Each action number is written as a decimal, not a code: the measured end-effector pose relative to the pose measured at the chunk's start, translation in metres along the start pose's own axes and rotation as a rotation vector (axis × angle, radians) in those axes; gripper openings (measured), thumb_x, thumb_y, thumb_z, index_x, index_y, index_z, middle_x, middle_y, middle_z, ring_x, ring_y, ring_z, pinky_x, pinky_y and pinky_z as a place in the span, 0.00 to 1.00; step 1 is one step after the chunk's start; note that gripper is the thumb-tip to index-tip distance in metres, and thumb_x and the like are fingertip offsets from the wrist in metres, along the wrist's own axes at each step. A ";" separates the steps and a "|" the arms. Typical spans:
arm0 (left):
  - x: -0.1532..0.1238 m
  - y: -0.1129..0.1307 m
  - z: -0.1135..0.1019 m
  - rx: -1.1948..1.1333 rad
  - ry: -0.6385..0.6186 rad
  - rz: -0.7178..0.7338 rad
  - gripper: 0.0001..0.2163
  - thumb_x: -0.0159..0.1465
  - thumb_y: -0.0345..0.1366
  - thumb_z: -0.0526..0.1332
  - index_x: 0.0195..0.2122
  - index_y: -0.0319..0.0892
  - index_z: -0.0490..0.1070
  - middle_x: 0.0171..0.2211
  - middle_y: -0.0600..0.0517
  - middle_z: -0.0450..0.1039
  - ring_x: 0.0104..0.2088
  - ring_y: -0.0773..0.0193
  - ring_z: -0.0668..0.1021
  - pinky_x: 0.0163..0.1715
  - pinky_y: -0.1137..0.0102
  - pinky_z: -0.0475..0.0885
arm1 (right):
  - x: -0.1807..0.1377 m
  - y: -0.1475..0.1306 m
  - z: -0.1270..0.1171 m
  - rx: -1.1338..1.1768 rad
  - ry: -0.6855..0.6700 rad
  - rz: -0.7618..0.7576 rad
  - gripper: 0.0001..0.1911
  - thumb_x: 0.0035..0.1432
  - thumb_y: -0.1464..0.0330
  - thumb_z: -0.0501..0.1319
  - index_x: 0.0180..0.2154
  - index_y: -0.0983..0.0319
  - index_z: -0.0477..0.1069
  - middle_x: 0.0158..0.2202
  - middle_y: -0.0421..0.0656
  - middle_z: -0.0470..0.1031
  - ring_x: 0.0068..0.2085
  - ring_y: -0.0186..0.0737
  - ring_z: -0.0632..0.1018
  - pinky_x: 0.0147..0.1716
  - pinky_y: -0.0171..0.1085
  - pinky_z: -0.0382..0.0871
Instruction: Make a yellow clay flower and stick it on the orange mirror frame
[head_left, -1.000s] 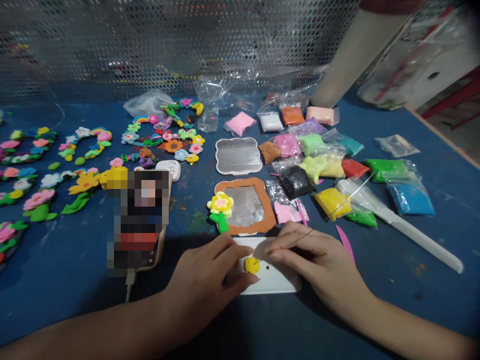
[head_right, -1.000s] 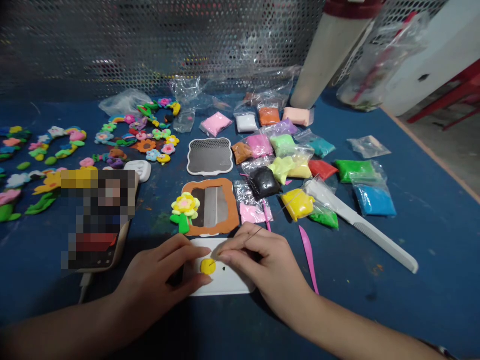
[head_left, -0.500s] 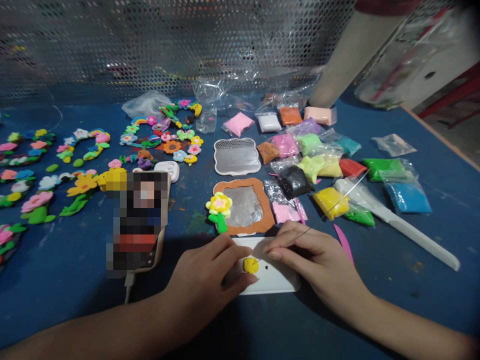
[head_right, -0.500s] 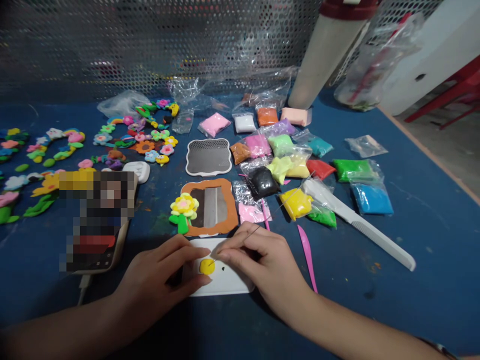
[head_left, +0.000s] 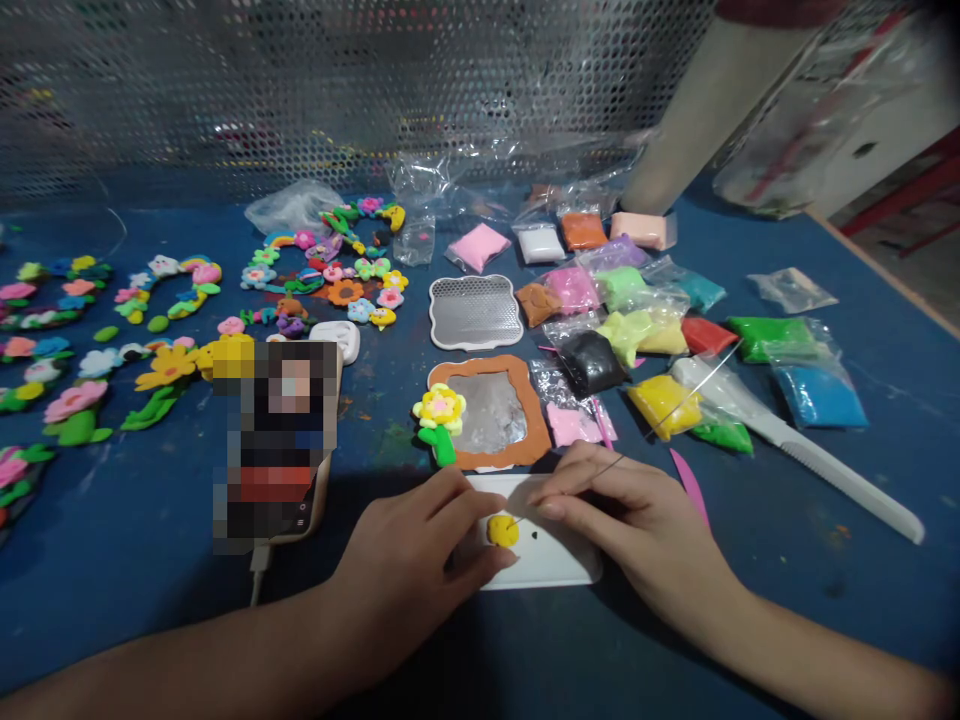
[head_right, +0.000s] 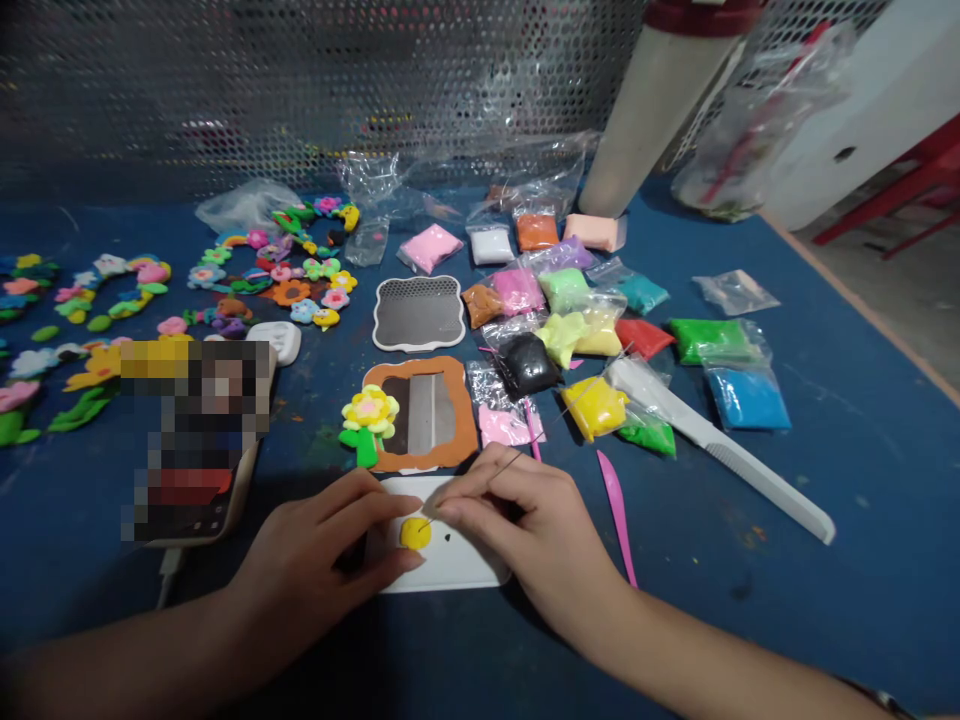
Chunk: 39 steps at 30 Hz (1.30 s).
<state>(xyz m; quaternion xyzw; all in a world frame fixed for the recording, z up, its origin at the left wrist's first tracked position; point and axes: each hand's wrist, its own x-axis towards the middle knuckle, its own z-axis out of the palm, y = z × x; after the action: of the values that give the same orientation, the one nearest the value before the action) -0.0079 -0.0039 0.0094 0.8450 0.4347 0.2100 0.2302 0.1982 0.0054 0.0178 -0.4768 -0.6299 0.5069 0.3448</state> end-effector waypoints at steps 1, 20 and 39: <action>0.000 0.000 0.000 -0.001 0.002 0.000 0.10 0.61 0.39 0.61 0.41 0.42 0.69 0.30 0.54 0.70 0.21 0.71 0.72 0.18 0.76 0.67 | 0.000 0.000 0.000 0.000 0.000 0.001 0.05 0.56 0.68 0.62 0.30 0.57 0.77 0.29 0.37 0.78 0.33 0.31 0.74 0.34 0.30 0.65; 0.002 0.002 0.000 0.004 -0.004 -0.004 0.10 0.60 0.39 0.61 0.41 0.42 0.70 0.30 0.54 0.70 0.22 0.70 0.72 0.20 0.75 0.67 | 0.002 -0.002 0.000 -0.012 -0.003 0.026 0.06 0.56 0.67 0.62 0.29 0.58 0.77 0.29 0.41 0.77 0.33 0.36 0.75 0.34 0.35 0.67; 0.001 0.002 0.000 0.013 -0.021 -0.003 0.09 0.61 0.39 0.60 0.40 0.42 0.70 0.30 0.54 0.70 0.22 0.70 0.72 0.20 0.75 0.67 | 0.002 -0.002 0.000 -0.019 -0.002 0.004 0.06 0.56 0.67 0.62 0.29 0.57 0.77 0.29 0.40 0.77 0.32 0.36 0.74 0.33 0.36 0.67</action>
<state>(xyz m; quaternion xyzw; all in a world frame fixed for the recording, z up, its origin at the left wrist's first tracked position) -0.0064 -0.0039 0.0104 0.8480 0.4348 0.1981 0.2295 0.1969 0.0071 0.0195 -0.4810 -0.6341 0.5021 0.3384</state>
